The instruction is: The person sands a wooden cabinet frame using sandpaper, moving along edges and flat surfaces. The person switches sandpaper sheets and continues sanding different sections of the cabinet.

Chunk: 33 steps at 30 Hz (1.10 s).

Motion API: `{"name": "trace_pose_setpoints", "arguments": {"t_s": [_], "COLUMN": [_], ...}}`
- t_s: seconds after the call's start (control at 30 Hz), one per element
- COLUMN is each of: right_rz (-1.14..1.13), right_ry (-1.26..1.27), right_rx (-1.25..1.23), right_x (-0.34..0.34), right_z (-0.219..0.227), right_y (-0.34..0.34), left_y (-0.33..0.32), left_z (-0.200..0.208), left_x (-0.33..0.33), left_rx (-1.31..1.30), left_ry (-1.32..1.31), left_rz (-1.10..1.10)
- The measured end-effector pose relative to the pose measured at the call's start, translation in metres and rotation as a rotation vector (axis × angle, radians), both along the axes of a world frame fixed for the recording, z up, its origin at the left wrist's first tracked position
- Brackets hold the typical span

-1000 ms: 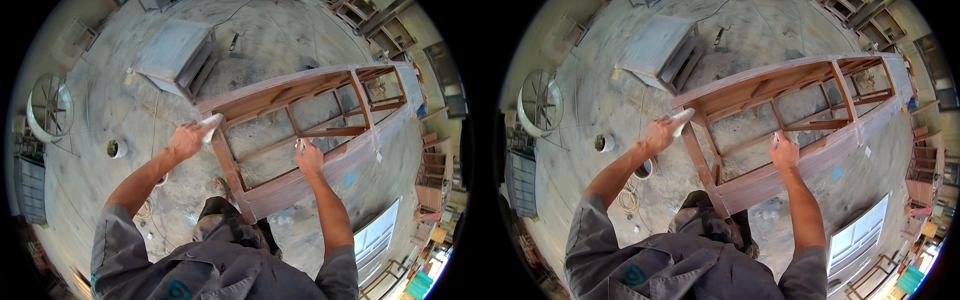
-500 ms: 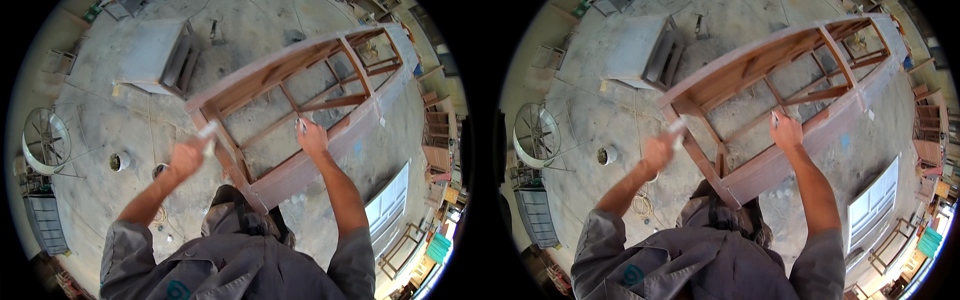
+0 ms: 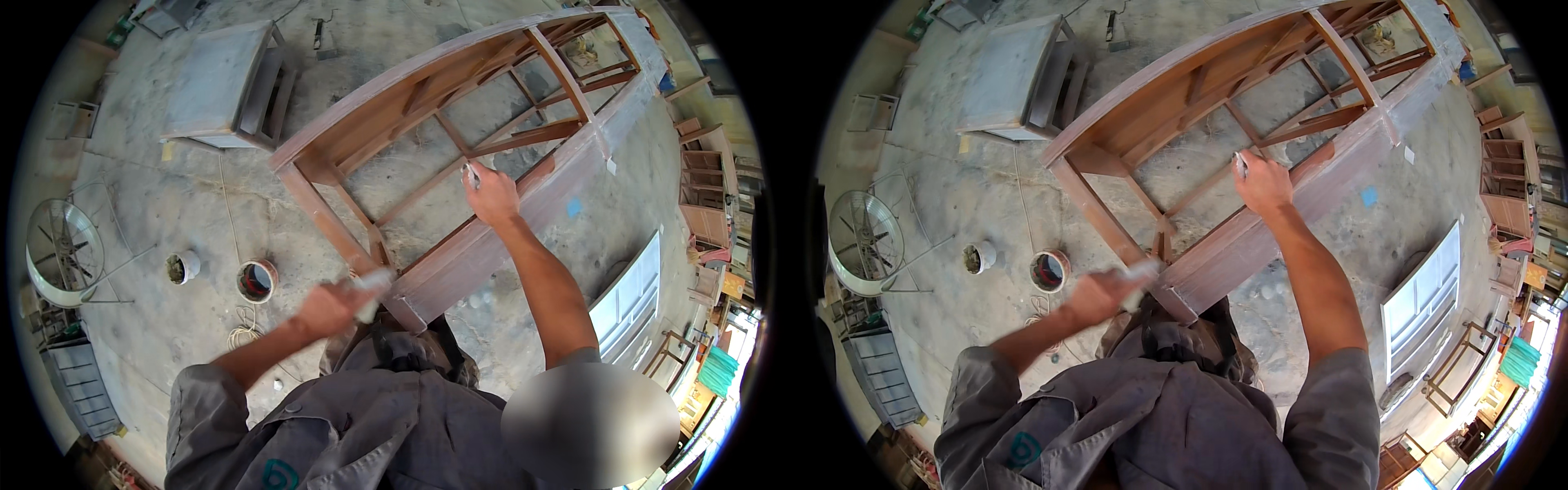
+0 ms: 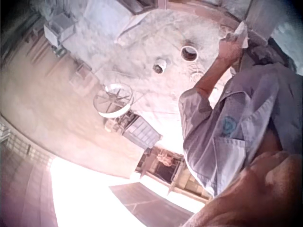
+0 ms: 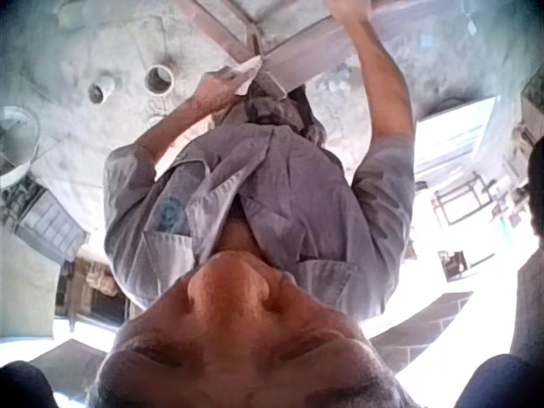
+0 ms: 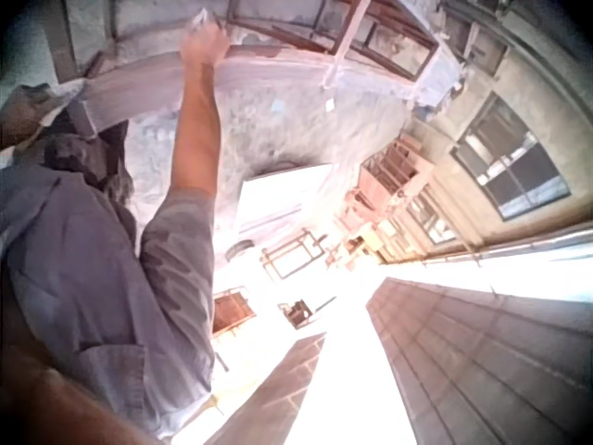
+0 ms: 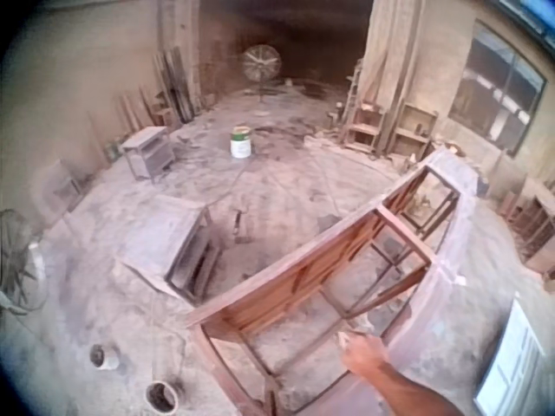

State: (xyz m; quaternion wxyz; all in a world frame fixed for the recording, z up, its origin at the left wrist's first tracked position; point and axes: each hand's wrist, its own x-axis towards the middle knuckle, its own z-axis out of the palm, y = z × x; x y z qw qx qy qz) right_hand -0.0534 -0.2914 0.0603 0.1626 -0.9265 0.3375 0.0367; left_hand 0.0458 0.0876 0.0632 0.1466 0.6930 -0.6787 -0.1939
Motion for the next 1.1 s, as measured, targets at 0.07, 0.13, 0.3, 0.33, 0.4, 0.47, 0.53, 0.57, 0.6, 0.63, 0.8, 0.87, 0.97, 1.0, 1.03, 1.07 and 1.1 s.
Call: {"name": "trace_pose_setpoints", "arguments": {"t_s": [0.07,0.13,0.3,0.33,0.4,0.47,0.53,0.57,0.6,0.63,0.8,0.87,0.97,1.0,1.03,1.07,1.1], "right_rz": [0.003,-0.009,-0.014,-0.015,-0.001,0.016,0.024,0.027,0.021,0.014,0.026,0.015,0.043,0.04,0.037,0.039,0.032], "right_ry": [0.009,-0.005,0.007,0.003,0.002,-0.016,-0.027,-0.044,-0.057,-0.069,-0.048,-0.039,-0.054,-0.057,-0.06,-0.072,-0.062], "right_rx": [0.001,-0.014,0.013,0.011,0.009,0.001,-0.021,-0.024,-0.026,-0.029,-0.03,-0.021,-0.058,-0.056,-0.054,-0.065,-0.053], "right_x": [-0.005,-0.003,0.001,0.002,-0.003,0.001,-0.001,0.001,-0.004,-0.007,0.0,-0.003,0.0,-0.002,-0.006,-0.002,-0.001], "right_z": [0.0,0.0,-0.001,-0.002,-0.006,-0.008,-0.008,-0.01,-0.014,-0.016,-0.001,-0.007,-0.004,-0.006,-0.009,-0.008,-0.007], "right_y": [0.005,0.003,0.005,0.002,-0.001,0.001,0.0,-0.005,-0.004,-0.005,0.001,-0.002,0.0,0.003,0.006,0.0,-0.002], "left_y": [-0.001,0.003,0.016,0.017,0.004,-0.008,-0.003,-0.009,-0.013,-0.017,-0.019,-0.007,-0.019,-0.016,-0.014,-0.018,-0.011], "left_z": [0.006,-0.005,-0.012,-0.017,-0.021,-0.018,-0.019,-0.016,-0.011,-0.009,-0.009,-0.001,0.003,-0.001,-0.009,-0.012,-0.003], "left_x": [0.05,0.075,-0.007,0.011,0.088,0.158,0.158,0.157,0.149,0.147,0.179,0.175,0.164,0.164,0.166,0.171,0.168], "left_rx": [-0.001,-0.118,-0.089,-0.132,-0.119,-0.316,-0.253,-0.3,-0.346,-0.39,-0.282,-0.335,-0.291,-0.256,-0.22,-0.2,-0.123], "left_ry": [-0.12,-0.155,0.126,0.071,0.036,0.06,0.158,0.169,0.187,0.205,0.288,0.362,0.254,0.242,0.231,0.214,0.247], "left_rz": [0.145,0.272,0.101,0.099,0.293,0.462,0.547,0.533,0.511,0.489,0.412,0.411,0.485,0.477,0.47,0.464,0.511]}}
